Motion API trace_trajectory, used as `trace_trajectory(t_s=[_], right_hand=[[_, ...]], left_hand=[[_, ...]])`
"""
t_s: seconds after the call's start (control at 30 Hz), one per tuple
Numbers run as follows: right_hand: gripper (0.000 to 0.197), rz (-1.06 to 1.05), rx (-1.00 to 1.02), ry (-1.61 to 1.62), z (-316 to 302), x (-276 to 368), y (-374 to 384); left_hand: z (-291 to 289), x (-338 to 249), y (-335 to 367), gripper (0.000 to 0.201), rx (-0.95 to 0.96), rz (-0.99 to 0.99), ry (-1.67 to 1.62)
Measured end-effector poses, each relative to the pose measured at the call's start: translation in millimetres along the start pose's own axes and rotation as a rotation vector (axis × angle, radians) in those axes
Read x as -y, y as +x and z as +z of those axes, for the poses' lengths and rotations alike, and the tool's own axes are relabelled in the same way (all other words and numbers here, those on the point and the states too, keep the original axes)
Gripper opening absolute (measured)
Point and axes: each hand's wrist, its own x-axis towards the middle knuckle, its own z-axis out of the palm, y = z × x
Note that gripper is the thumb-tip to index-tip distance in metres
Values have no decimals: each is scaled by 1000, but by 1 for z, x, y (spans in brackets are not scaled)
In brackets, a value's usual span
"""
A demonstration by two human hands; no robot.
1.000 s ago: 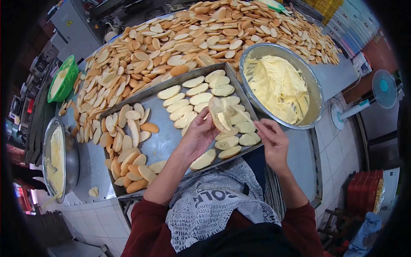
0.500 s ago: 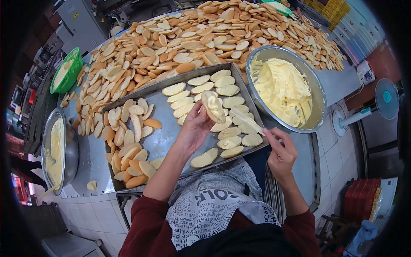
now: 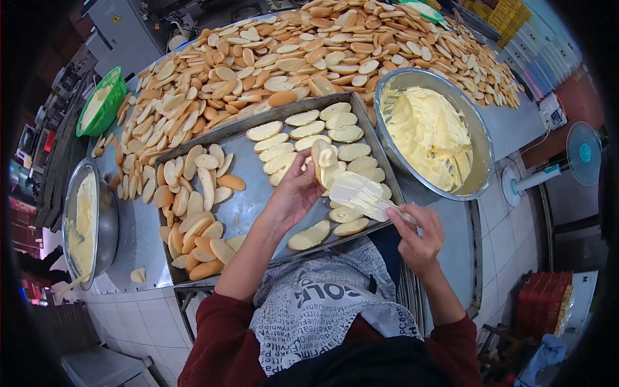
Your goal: The person scoops a yellow creamy filling from a large metal bowl using a spatula and spreads it onto individual split biscuit halves. They place the filled halves onto a metal tray, arranging them in neat rows. The process is repeated continuously with a large supply of biscuits and filling available on the workstation.
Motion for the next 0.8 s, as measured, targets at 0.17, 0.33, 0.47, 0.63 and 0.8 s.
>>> trace_trajectory(t_s=[0.17, 0.33, 0.47, 0.63, 0.8], right_hand=[[52, -83, -55, -59, 27, -14, -3], [54, -107, -148, -124, 53, -29, 5], [56, 50, -160, -106, 66, -31, 11], [44, 440, -129, 253, 67, -19, 4], [36, 701, -96, 548, 49, -4, -11]], left_hand=[[13, 5, -8, 60, 68, -144, -86], [10, 12, -7, 48, 74, -128, -11], [3, 11, -7, 63, 139, -150, 84], [-10, 8, -16, 58, 36, -66, 127], [-55, 0, -32, 50, -67, -4, 154]])
